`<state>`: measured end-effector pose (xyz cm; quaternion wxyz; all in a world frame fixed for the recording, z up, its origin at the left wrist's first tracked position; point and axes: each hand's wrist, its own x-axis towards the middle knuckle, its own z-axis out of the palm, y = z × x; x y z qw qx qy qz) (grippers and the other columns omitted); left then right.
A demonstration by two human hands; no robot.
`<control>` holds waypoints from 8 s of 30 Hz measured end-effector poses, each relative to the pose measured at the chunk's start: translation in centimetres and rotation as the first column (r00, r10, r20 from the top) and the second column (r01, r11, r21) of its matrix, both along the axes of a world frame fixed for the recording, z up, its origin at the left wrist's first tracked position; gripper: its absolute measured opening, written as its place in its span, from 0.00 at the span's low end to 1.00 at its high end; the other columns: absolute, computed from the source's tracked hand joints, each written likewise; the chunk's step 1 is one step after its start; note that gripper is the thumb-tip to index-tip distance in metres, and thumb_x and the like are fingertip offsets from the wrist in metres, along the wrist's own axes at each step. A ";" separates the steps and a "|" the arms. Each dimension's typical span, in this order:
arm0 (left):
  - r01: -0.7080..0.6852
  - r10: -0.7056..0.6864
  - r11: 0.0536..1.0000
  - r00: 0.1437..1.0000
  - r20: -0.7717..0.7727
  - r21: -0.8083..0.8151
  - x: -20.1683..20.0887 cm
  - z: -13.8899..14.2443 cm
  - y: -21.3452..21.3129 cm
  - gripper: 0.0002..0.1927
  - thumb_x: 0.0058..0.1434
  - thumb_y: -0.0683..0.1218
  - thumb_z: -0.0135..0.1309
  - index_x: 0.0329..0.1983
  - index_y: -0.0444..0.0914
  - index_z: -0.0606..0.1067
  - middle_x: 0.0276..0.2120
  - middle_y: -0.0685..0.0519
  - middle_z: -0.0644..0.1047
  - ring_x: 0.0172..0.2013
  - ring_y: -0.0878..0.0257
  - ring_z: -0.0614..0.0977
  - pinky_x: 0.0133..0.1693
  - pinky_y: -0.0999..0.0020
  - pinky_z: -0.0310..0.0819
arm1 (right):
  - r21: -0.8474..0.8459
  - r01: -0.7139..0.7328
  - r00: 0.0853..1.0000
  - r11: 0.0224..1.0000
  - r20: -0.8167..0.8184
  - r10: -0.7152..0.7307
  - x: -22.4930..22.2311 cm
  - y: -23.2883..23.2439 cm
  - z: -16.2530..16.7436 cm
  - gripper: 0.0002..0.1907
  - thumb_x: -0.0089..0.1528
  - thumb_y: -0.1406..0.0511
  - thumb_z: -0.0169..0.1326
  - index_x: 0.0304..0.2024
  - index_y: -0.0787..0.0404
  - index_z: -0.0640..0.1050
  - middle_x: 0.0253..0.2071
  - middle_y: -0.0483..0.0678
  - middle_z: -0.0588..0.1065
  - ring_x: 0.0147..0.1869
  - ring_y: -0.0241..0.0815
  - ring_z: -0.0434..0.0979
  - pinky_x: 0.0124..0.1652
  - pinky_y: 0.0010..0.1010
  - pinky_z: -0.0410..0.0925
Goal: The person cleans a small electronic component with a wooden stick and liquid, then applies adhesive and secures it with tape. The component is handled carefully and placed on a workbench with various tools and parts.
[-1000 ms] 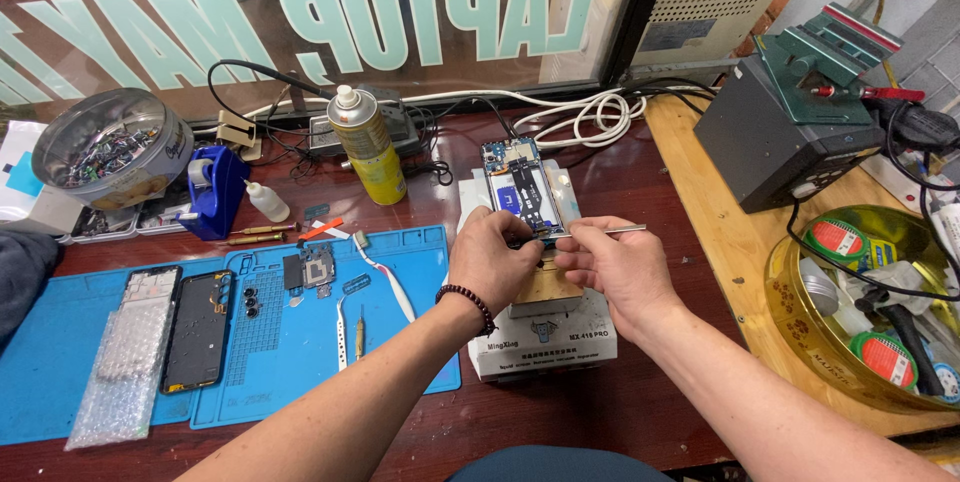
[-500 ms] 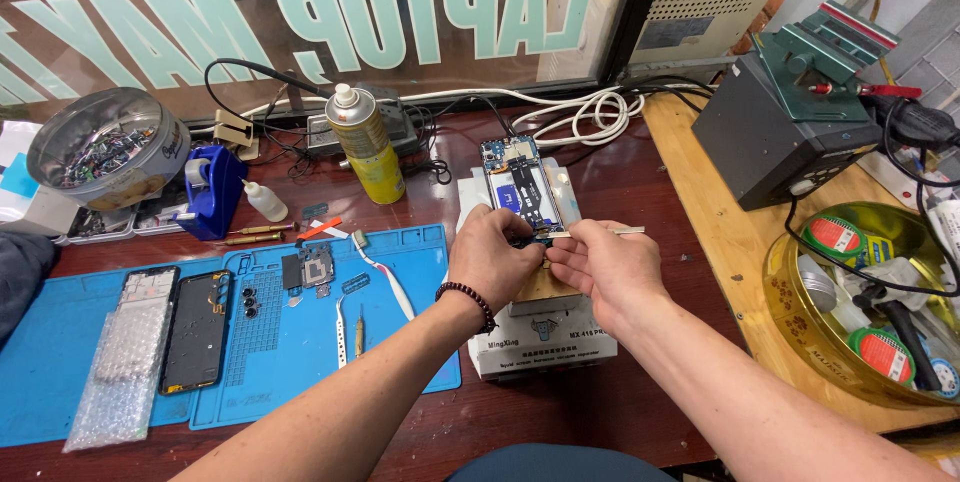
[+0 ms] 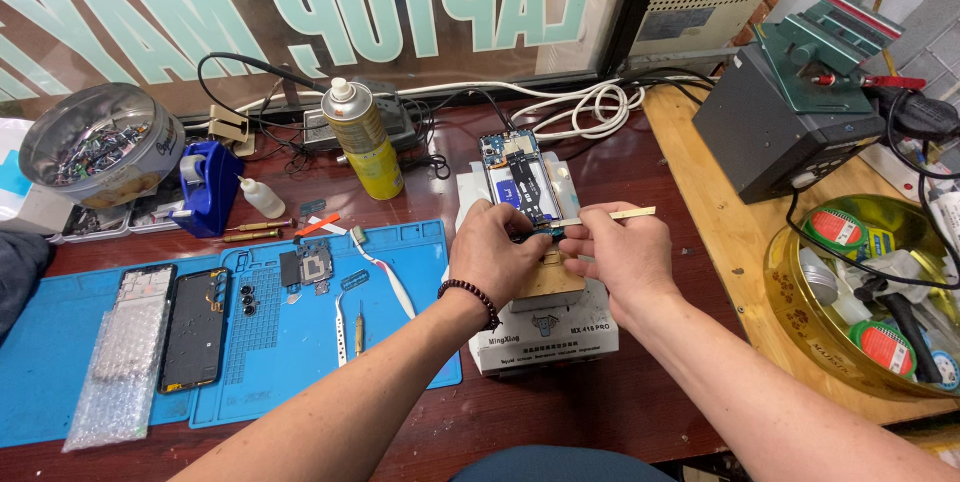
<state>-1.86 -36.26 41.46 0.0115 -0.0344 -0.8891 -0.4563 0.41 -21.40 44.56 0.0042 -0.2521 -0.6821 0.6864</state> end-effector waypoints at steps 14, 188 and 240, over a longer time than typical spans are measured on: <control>-0.009 0.009 1.000 0.999 -0.031 0.005 -0.4 -0.9 0.3 0.13 0.51 0.49 0.66 0.34 0.36 0.80 0.41 0.47 0.76 0.41 0.53 0.82 0.45 0.60 0.78 | 0.065 -0.036 0.999 0.997 -0.018 0.038 -0.7 0.2 -0.3 0.08 0.63 0.68 0.51 0.42 0.68 0.75 0.37 0.53 0.78 0.37 0.40 0.82 0.32 0.30 0.78; -0.004 0.005 1.000 0.999 -0.033 0.027 -2.0 -1.1 0.2 0.11 0.51 0.48 0.66 0.32 0.36 0.81 0.38 0.47 0.77 0.38 0.55 0.82 0.43 0.62 0.78 | 0.022 -0.011 0.998 1.000 -0.067 0.013 -1.5 0.4 -0.5 0.09 0.64 0.69 0.51 0.43 0.70 0.76 0.36 0.55 0.80 0.36 0.40 0.84 0.36 0.26 0.78; 0.082 -0.082 0.997 0.995 -0.059 0.002 -2.1 -1.7 -1.0 0.11 0.47 0.47 0.70 0.30 0.38 0.83 0.36 0.49 0.77 0.38 0.57 0.81 0.42 0.63 0.78 | 0.010 -0.001 0.998 1.000 -0.057 0.002 -1.8 0.1 -1.7 0.09 0.63 0.69 0.52 0.43 0.71 0.77 0.35 0.55 0.80 0.36 0.41 0.84 0.33 0.26 0.76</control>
